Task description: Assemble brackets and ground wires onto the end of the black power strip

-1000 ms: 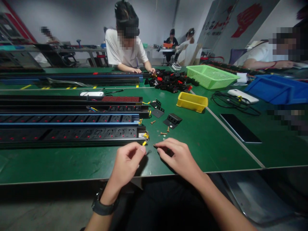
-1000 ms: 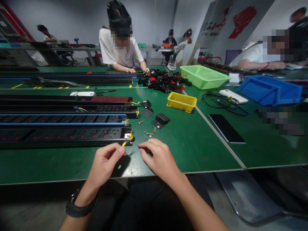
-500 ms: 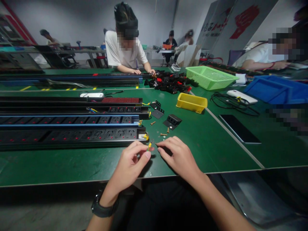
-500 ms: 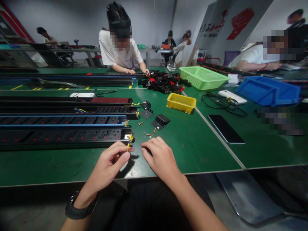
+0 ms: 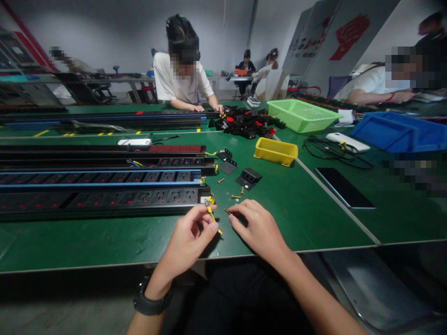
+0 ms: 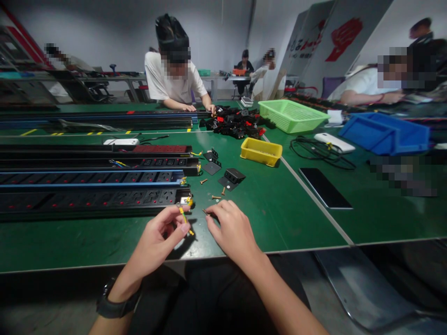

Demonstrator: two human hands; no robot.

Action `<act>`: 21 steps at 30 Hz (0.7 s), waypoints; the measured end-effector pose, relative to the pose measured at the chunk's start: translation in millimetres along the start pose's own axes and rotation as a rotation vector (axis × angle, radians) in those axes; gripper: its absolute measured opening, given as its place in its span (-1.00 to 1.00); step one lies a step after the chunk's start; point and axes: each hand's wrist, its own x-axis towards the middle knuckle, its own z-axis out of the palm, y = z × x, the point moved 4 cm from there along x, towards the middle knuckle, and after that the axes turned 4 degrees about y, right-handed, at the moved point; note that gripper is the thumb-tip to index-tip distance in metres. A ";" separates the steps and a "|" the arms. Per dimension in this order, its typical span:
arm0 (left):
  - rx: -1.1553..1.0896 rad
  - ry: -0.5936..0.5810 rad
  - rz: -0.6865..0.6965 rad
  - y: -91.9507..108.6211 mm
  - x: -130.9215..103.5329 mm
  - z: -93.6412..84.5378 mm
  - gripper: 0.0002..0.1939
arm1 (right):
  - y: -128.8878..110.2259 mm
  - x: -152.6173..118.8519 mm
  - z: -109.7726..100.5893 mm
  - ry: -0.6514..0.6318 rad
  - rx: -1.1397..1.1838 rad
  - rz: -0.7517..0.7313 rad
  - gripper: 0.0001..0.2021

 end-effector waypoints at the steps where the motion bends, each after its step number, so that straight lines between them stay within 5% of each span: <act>1: -0.016 0.002 0.002 0.5 0.1 0.1 -0.64 | 0.2 -0.1 0.4 -0.003 0.000 0.001 -0.90; 8: -0.084 0.007 0.001 2.1 0.6 1.9 -0.59 | -5.3 -0.6 -5.3 0.035 0.111 -0.015 -0.89; 13: -0.101 0.022 -0.005 3.4 0.8 2.0 -0.72 | -24.8 -2.3 -14.1 -0.027 0.320 -0.159 -0.85; 21: -0.096 0.012 -0.041 1.1 0.3 -0.5 -0.76 | -26.3 -4.0 -8.7 -0.011 0.323 -0.207 -0.87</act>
